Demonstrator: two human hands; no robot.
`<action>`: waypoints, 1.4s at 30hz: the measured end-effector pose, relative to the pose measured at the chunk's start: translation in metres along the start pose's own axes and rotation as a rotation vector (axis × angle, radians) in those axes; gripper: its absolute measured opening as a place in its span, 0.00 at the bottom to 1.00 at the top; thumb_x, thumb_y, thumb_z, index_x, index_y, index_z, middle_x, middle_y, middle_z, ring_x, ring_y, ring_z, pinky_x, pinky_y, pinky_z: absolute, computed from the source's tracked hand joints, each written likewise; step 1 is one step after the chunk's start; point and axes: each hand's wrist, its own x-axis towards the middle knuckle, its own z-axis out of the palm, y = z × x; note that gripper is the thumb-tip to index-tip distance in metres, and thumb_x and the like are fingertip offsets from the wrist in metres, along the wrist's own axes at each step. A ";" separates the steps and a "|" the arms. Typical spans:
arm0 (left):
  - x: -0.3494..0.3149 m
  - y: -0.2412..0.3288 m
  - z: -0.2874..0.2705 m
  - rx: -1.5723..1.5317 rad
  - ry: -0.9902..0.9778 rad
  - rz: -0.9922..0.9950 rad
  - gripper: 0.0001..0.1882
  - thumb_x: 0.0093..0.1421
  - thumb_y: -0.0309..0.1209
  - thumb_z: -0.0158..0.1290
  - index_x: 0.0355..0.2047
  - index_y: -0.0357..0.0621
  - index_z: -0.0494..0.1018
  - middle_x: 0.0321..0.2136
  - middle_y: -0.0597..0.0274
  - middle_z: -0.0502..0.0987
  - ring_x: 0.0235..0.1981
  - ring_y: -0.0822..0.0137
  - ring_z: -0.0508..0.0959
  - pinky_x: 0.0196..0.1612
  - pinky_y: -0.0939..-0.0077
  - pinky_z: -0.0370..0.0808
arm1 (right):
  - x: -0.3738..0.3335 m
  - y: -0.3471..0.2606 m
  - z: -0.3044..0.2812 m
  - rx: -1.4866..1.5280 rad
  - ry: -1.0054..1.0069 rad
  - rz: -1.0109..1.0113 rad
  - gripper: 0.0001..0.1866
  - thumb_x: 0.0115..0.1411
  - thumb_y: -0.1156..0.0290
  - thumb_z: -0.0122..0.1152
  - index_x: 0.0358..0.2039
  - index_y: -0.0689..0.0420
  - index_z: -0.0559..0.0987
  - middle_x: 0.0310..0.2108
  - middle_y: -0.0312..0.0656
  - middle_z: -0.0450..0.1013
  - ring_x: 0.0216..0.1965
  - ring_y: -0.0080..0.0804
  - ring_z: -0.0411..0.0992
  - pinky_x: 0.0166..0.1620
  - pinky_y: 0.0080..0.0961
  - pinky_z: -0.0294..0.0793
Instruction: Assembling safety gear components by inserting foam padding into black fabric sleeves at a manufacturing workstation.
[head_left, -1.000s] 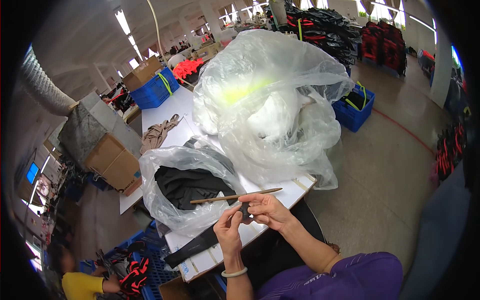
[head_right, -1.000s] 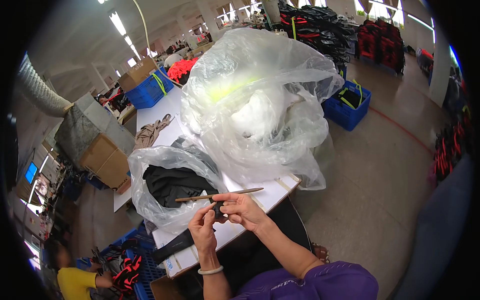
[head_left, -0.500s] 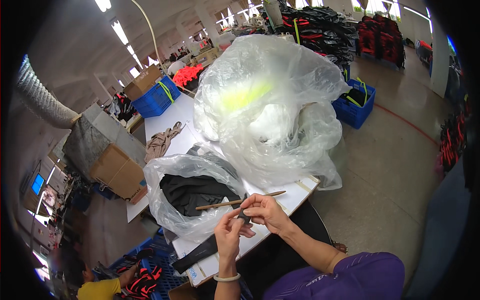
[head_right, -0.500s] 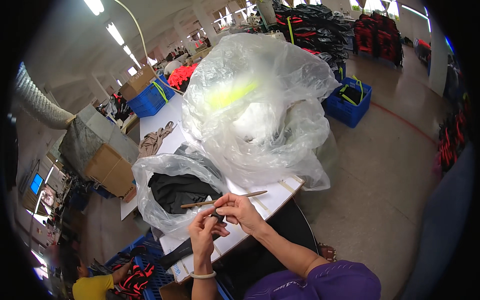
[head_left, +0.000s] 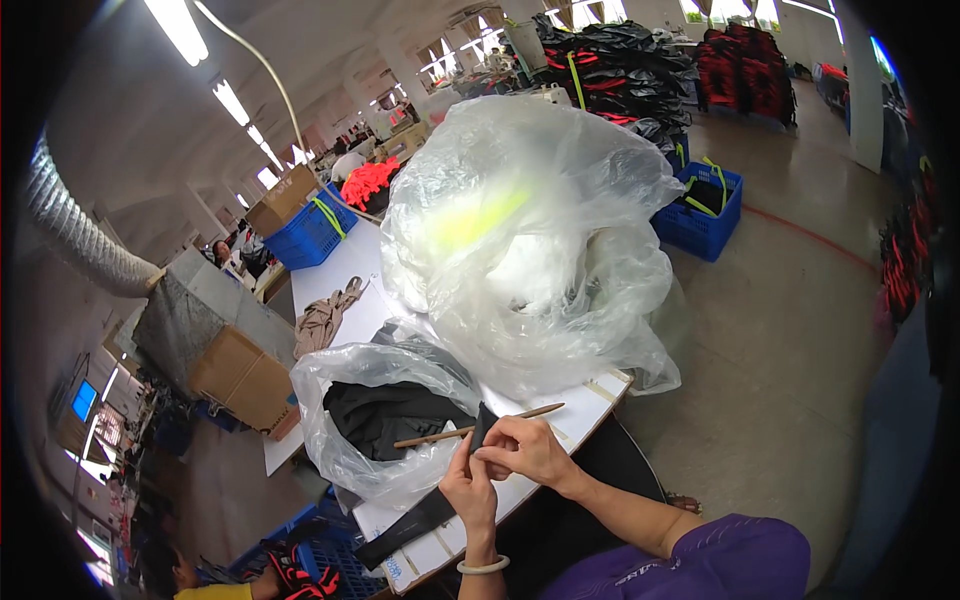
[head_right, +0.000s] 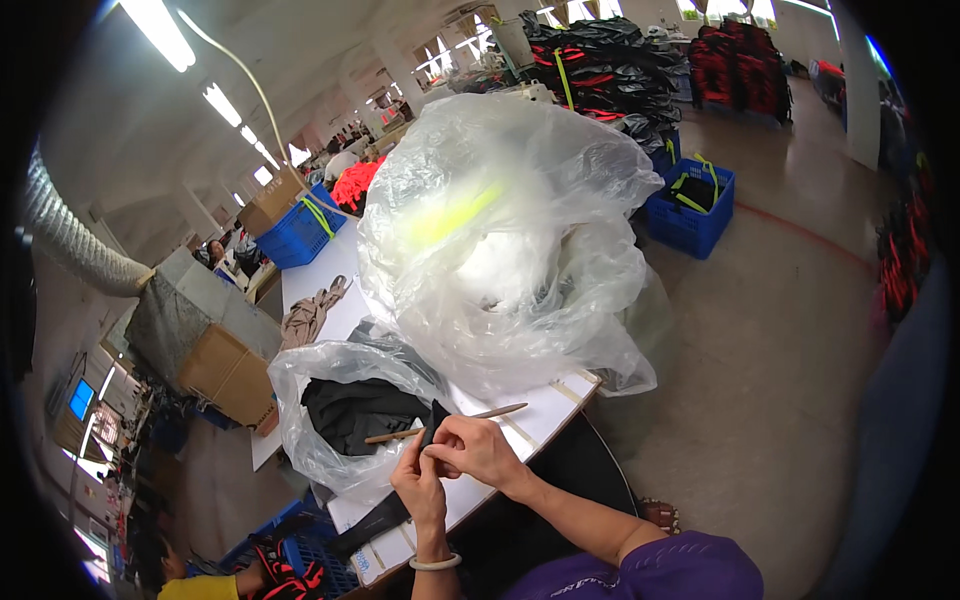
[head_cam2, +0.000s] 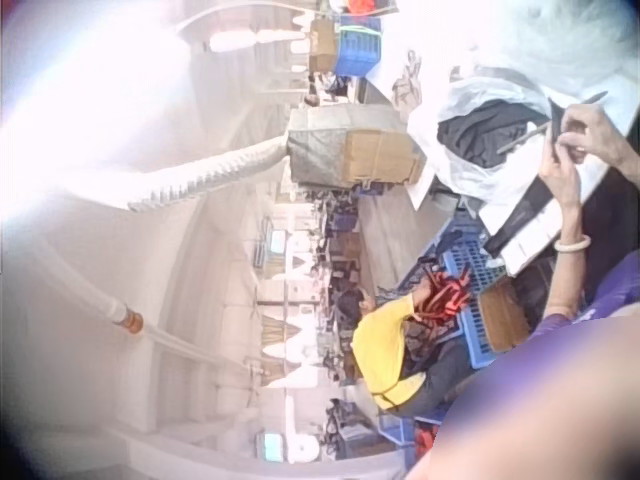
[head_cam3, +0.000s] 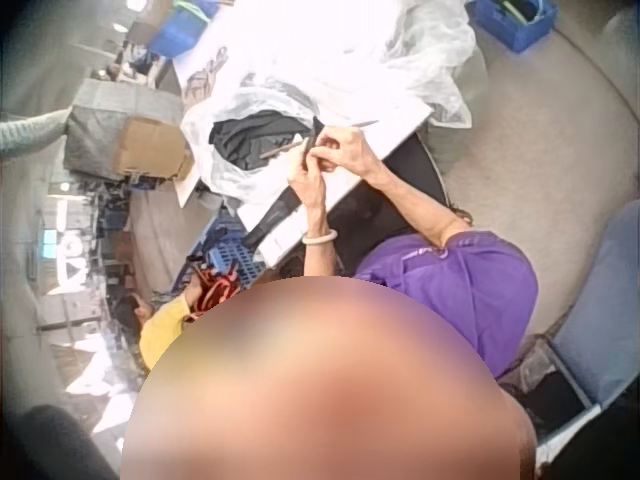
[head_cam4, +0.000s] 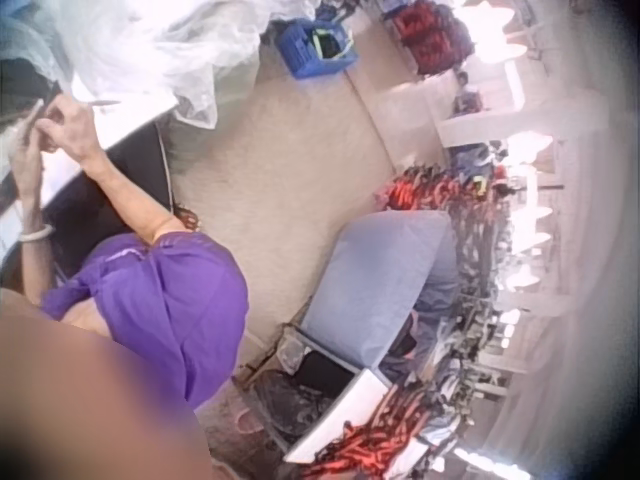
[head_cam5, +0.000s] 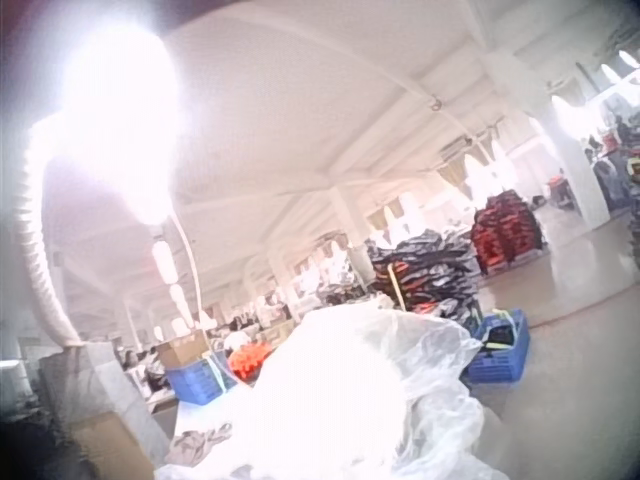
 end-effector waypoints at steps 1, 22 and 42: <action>-0.002 0.011 0.000 -0.076 -0.034 -0.078 0.15 0.61 0.19 0.43 0.48 0.27 0.70 0.20 0.55 0.77 0.18 0.70 0.77 0.23 0.80 0.76 | 0.003 0.006 -0.004 0.004 0.017 0.001 0.10 0.48 0.69 0.68 0.24 0.61 0.77 0.19 0.39 0.72 0.19 0.27 0.71 0.24 0.21 0.70; 0.041 0.017 0.021 -0.327 -0.030 -0.274 0.15 0.61 0.22 0.41 0.46 0.32 0.71 0.21 0.50 0.77 0.15 0.64 0.77 0.19 0.77 0.76 | 0.031 0.051 -0.038 -0.176 0.262 -0.205 0.08 0.53 0.67 0.61 0.30 0.58 0.77 0.28 0.41 0.72 0.24 0.38 0.73 0.28 0.30 0.71; 0.021 0.007 -0.009 -0.268 -0.143 -0.144 0.14 0.62 0.17 0.39 0.43 0.32 0.73 0.24 0.55 0.77 0.20 0.68 0.78 0.26 0.79 0.76 | 0.022 0.039 -0.031 0.659 -0.245 0.377 0.08 0.53 0.71 0.64 0.28 0.63 0.79 0.46 0.49 0.71 0.41 0.25 0.72 0.43 0.22 0.72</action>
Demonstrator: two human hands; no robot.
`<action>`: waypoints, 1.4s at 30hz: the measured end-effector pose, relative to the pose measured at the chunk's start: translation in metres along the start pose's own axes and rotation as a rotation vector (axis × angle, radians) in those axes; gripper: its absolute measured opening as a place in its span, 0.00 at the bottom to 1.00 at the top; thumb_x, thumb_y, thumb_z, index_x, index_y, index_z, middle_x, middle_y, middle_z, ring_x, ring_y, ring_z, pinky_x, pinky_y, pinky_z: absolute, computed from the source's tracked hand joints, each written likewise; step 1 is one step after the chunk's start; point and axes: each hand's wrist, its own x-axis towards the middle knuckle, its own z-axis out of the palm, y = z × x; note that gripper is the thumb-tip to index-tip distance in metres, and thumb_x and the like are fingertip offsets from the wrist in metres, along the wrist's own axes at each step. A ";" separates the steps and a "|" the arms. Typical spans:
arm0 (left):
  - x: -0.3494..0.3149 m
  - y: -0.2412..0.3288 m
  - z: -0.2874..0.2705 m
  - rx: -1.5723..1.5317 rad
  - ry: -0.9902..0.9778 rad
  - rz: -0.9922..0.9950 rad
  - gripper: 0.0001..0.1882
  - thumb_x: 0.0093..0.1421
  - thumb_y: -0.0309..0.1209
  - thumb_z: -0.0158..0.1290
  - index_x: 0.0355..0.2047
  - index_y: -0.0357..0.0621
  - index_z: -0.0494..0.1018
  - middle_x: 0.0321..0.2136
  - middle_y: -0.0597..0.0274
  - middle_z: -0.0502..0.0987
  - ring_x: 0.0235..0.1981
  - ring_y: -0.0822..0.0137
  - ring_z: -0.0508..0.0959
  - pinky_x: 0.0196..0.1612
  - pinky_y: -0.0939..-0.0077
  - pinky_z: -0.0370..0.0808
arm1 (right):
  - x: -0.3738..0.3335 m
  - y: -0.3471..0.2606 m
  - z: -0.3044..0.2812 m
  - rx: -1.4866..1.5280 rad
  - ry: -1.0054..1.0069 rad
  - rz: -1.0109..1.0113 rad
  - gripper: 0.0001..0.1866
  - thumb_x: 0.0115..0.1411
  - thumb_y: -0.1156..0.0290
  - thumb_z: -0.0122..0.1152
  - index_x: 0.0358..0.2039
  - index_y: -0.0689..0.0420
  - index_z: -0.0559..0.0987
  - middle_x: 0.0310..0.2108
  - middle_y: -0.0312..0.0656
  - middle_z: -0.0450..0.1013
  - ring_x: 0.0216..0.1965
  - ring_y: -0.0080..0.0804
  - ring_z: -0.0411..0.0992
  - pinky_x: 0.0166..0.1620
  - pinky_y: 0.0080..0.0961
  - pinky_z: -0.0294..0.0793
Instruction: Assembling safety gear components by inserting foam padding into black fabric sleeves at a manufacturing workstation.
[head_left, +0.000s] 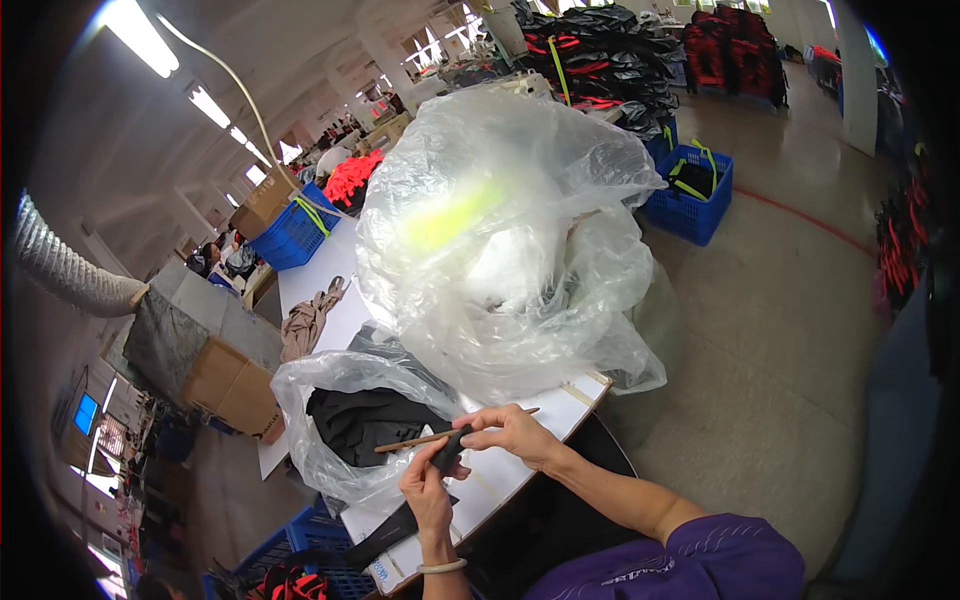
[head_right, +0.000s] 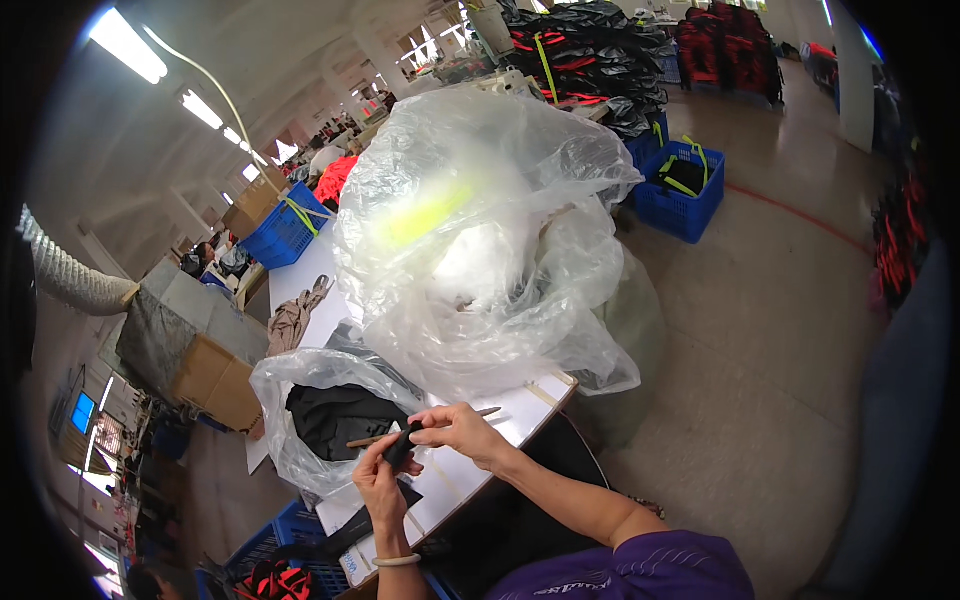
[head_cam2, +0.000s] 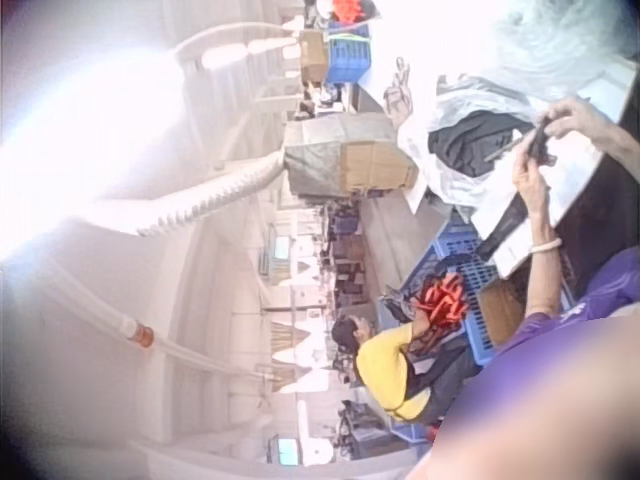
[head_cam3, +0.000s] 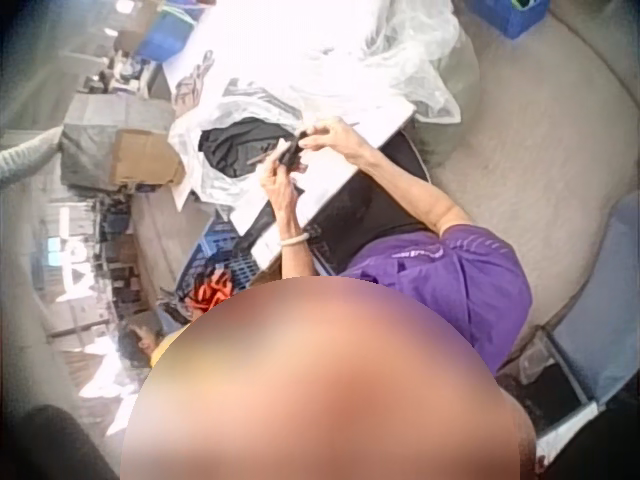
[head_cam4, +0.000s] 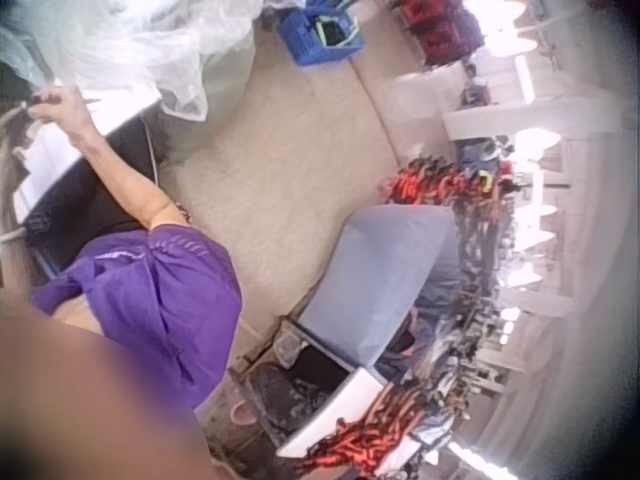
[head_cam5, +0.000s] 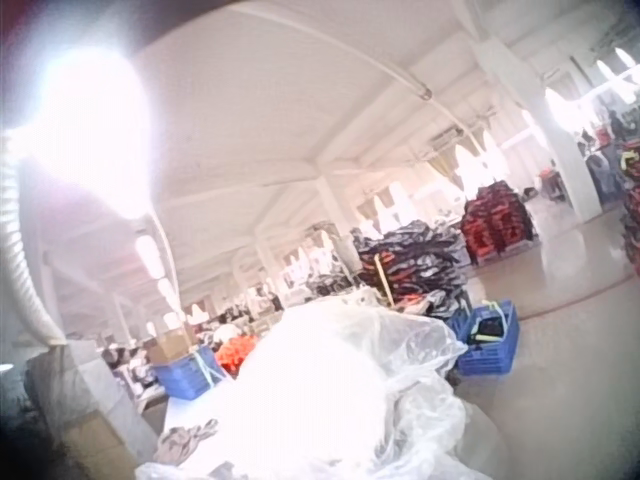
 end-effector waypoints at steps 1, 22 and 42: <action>0.001 0.002 -0.004 0.030 -0.048 0.023 0.14 0.61 0.17 0.39 0.42 0.33 0.74 0.24 0.56 0.77 0.20 0.68 0.77 0.25 0.80 0.76 | 0.000 0.000 0.000 0.147 -0.037 0.092 0.07 0.53 0.72 0.64 0.29 0.61 0.80 0.44 0.48 0.73 0.40 0.25 0.72 0.44 0.22 0.73; 0.004 -0.025 -0.019 -1.119 0.085 -0.552 0.16 0.64 0.28 0.45 0.49 0.30 0.66 0.41 0.44 0.75 0.44 0.49 0.76 0.55 0.59 0.71 | -0.032 0.037 0.047 -1.024 -0.093 -0.321 0.06 0.55 0.67 0.55 0.29 0.54 0.77 0.17 0.46 0.72 0.20 0.49 0.72 0.23 0.40 0.70; 0.015 -0.004 0.005 -0.704 0.232 -0.478 0.08 0.58 0.25 0.50 0.34 0.31 0.69 0.30 0.38 0.78 0.34 0.54 0.79 0.43 0.66 0.75 | 0.002 0.049 0.033 -1.403 -0.267 -0.400 0.07 0.49 0.72 0.48 0.17 0.55 0.73 0.14 0.48 0.72 0.18 0.48 0.73 0.23 0.45 0.70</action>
